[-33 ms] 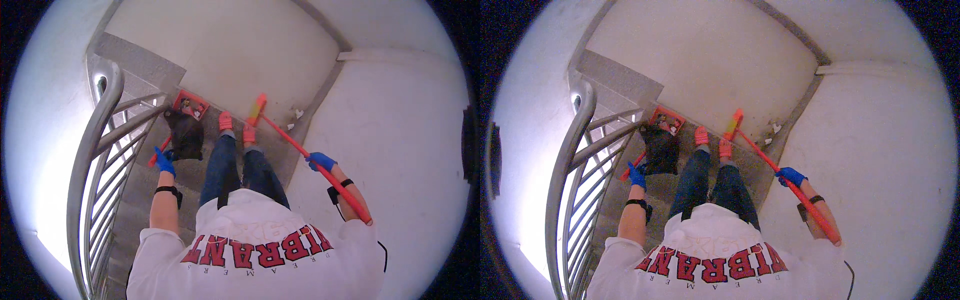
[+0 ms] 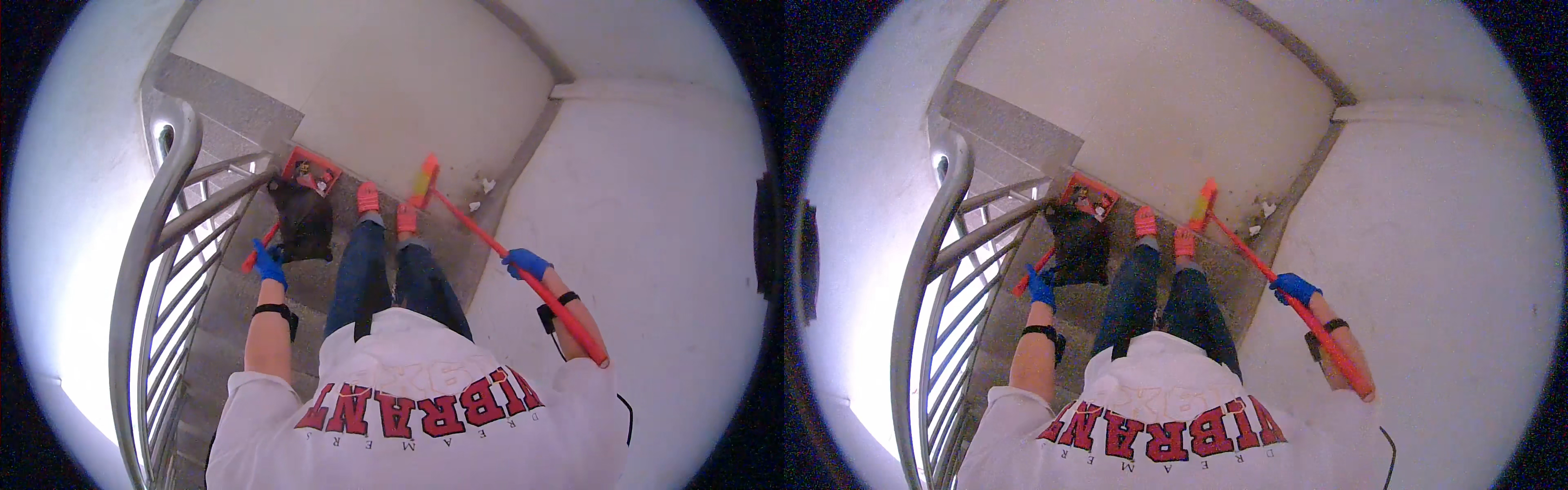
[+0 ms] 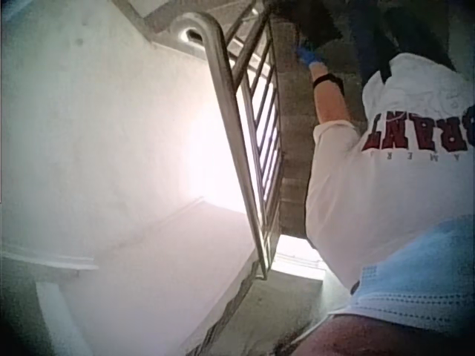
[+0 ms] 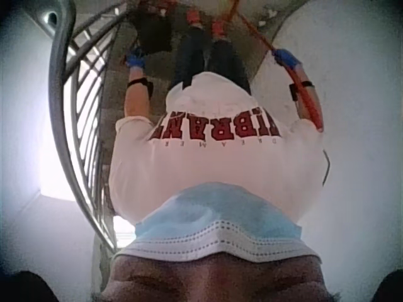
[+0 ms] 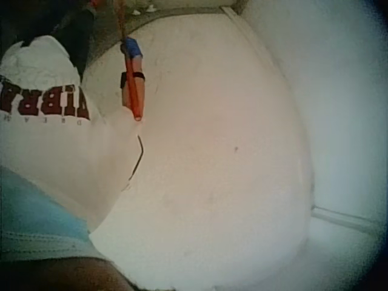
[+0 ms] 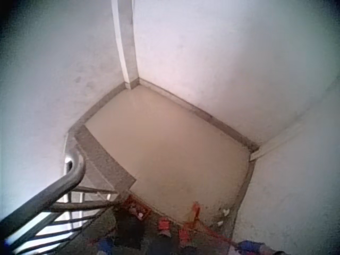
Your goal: The recorder is sweeping concrete stairs with a broom and collecting debris in a dustpan.
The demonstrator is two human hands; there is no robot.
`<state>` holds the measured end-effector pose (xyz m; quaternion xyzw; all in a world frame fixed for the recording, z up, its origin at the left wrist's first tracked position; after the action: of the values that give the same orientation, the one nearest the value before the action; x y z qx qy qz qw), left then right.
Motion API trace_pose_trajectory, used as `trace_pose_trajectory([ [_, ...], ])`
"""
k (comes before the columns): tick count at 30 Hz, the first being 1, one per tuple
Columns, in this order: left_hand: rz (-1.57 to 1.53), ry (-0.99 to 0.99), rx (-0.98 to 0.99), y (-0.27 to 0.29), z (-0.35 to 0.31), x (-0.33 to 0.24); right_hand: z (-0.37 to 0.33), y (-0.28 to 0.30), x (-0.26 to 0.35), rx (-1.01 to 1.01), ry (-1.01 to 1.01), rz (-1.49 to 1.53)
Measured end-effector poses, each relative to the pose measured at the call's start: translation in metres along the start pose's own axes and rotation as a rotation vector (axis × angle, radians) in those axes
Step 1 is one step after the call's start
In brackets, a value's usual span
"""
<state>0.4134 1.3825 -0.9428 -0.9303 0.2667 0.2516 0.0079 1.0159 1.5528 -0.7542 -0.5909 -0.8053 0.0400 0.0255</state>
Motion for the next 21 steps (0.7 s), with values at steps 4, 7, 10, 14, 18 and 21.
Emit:
trace_pose_trajectory([
  [4, 0.048, 0.016, 0.092, -0.012, 0.01, 0.028, -0.017, 0.004, 0.01, -0.125, 0.068, -0.272],
  [7, -0.12, 0.156, 0.162, 0.017, 0.019, 0.053, -0.017, 0.002, 0.019, -0.101, 0.092, -0.363],
  [10, 0.114, 0.06, 0.013, 0.039, 0.003, 0.065, -0.018, 0.013, 0.015, -0.091, 0.069, -0.376],
  [14, 1.12, -0.357, -0.064, 0.037, -0.048, 0.047, -0.018, 0.028, -0.001, -0.087, 0.007, -0.351],
  [18, 0.6, -0.379, -0.127, 0.055, -0.091, 0.03, -0.018, 0.036, -0.01, -0.068, -0.023, -0.354],
  [21, 0.506, -0.53, -0.235, 0.073, -0.116, 0.017, -0.022, 0.04, -0.008, -0.063, -0.02, -0.374],
])
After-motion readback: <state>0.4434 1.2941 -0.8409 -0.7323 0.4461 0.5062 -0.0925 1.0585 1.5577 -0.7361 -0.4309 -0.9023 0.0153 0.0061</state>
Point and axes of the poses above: each hand's wrist, its own z-axis towards the middle knuckle, its own y-axis out of the back of the hand, x = y × z, the point moved 3 cm from there along z, towards the middle knuckle, and after that the axes turned 8 degrees about z, right-handed, at the moved point
